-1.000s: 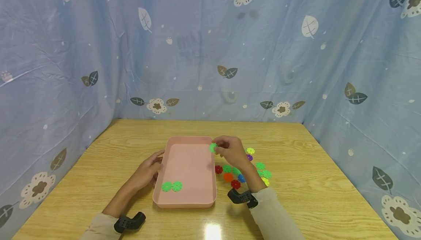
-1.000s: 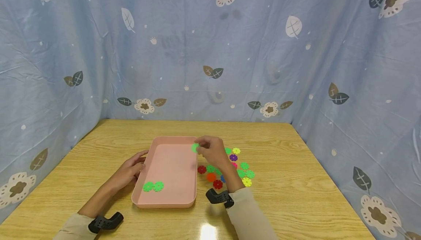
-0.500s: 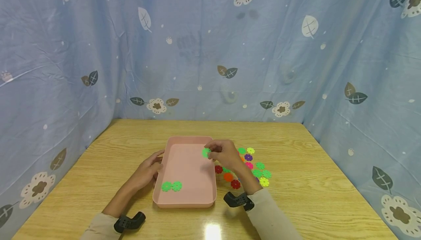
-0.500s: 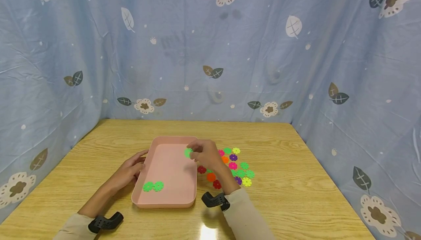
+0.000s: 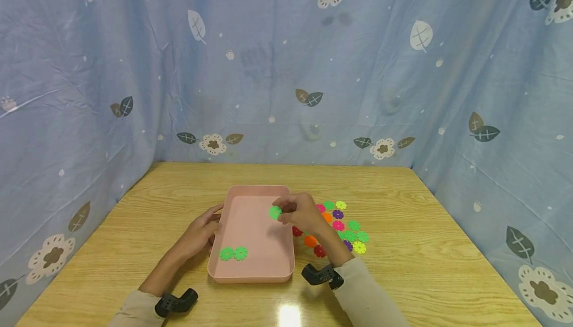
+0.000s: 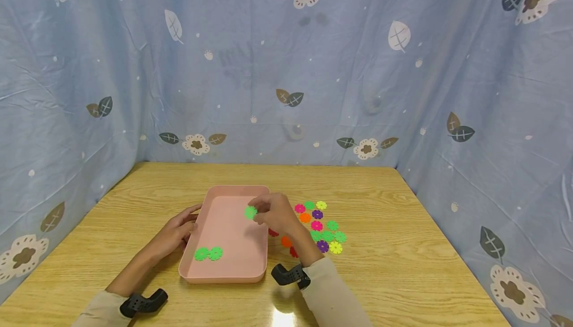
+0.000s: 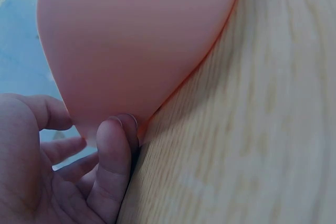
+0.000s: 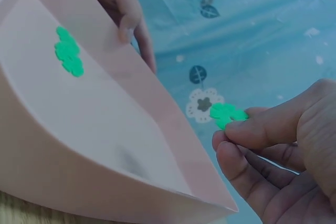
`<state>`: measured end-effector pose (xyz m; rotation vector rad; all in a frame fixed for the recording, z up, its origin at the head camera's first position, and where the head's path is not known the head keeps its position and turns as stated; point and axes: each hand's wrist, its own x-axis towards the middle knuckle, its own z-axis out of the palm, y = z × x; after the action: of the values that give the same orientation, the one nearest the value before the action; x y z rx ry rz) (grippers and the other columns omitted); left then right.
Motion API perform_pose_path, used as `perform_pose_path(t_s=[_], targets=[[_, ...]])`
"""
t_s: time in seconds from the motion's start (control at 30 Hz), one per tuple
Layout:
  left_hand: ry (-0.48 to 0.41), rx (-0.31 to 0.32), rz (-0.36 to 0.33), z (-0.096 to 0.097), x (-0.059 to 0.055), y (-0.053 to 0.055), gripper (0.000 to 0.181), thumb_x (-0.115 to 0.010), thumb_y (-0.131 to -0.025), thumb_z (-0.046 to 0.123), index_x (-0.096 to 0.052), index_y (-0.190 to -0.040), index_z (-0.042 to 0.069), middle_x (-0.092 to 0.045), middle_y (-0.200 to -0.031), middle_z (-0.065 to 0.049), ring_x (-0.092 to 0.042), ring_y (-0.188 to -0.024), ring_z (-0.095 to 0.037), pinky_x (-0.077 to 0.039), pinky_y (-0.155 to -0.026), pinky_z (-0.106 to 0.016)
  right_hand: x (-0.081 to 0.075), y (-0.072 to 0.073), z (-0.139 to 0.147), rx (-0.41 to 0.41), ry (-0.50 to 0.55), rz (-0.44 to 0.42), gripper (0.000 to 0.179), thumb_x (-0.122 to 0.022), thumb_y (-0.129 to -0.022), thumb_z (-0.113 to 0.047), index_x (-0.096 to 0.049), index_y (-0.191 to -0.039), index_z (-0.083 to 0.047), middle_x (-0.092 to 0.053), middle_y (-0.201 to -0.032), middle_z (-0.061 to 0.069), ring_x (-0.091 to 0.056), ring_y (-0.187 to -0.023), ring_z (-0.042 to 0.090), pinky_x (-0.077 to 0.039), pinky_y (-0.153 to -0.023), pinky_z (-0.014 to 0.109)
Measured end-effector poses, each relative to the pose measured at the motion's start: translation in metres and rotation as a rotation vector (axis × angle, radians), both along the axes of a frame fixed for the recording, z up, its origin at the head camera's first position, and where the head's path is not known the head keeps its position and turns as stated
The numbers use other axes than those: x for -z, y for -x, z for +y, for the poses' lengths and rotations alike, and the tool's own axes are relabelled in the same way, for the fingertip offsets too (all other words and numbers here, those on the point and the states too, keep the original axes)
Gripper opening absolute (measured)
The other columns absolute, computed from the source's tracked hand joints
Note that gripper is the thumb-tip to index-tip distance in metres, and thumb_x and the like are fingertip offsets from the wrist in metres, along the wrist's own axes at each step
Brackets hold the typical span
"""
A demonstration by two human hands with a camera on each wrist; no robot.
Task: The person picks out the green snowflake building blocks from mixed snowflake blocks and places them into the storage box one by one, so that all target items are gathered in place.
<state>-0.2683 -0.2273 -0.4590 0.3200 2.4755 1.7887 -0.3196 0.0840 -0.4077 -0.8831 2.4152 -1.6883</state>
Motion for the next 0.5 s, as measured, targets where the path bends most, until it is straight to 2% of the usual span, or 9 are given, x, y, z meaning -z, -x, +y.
perform_pose_path(t_s=[0.17,0.33,0.5], targets=[[0.002,0.002,0.000,0.0000,0.0001,-0.0002,0.060,-0.044,-0.104,0.015,-0.025,-0.161,0.008,-0.040,-0.153,-0.032,-0.061,-0.053,-0.026,-0.054,-0.048,-0.038,-0.0018,-0.0047,-0.0038,-0.012,-0.017,0.022,0.029,-0.071,-0.084,0.008,-0.074,-0.113,0.004,-0.072,-0.095,0.020,-0.068,-0.083,0.030,-0.062,-0.071,0.036],[-0.004,0.012,0.002,-0.0006,0.0005,-0.0002,0.060,-0.043,-0.104,0.015,-0.024,-0.161,0.008,-0.040,-0.153,-0.032,-0.062,-0.053,-0.026,-0.055,-0.048,-0.039,0.0029,-0.0036,-0.0073,-0.023,-0.052,0.033,0.029,-0.074,-0.084,0.003,-0.077,-0.112,-0.003,-0.073,-0.093,0.011,-0.067,-0.079,0.020,-0.062,-0.070,0.039],[-0.003,0.013,-0.002,-0.0008,0.0002,-0.0002,0.060,-0.042,-0.104,0.016,-0.024,-0.161,0.009,-0.039,-0.153,-0.031,-0.063,-0.054,-0.027,-0.055,-0.049,-0.039,0.0033,-0.0051,-0.0103,-0.026,-0.080,0.036,0.029,-0.076,-0.083,0.003,-0.077,-0.111,-0.002,-0.072,-0.093,0.011,-0.067,-0.079,0.019,-0.061,-0.068,0.035]])
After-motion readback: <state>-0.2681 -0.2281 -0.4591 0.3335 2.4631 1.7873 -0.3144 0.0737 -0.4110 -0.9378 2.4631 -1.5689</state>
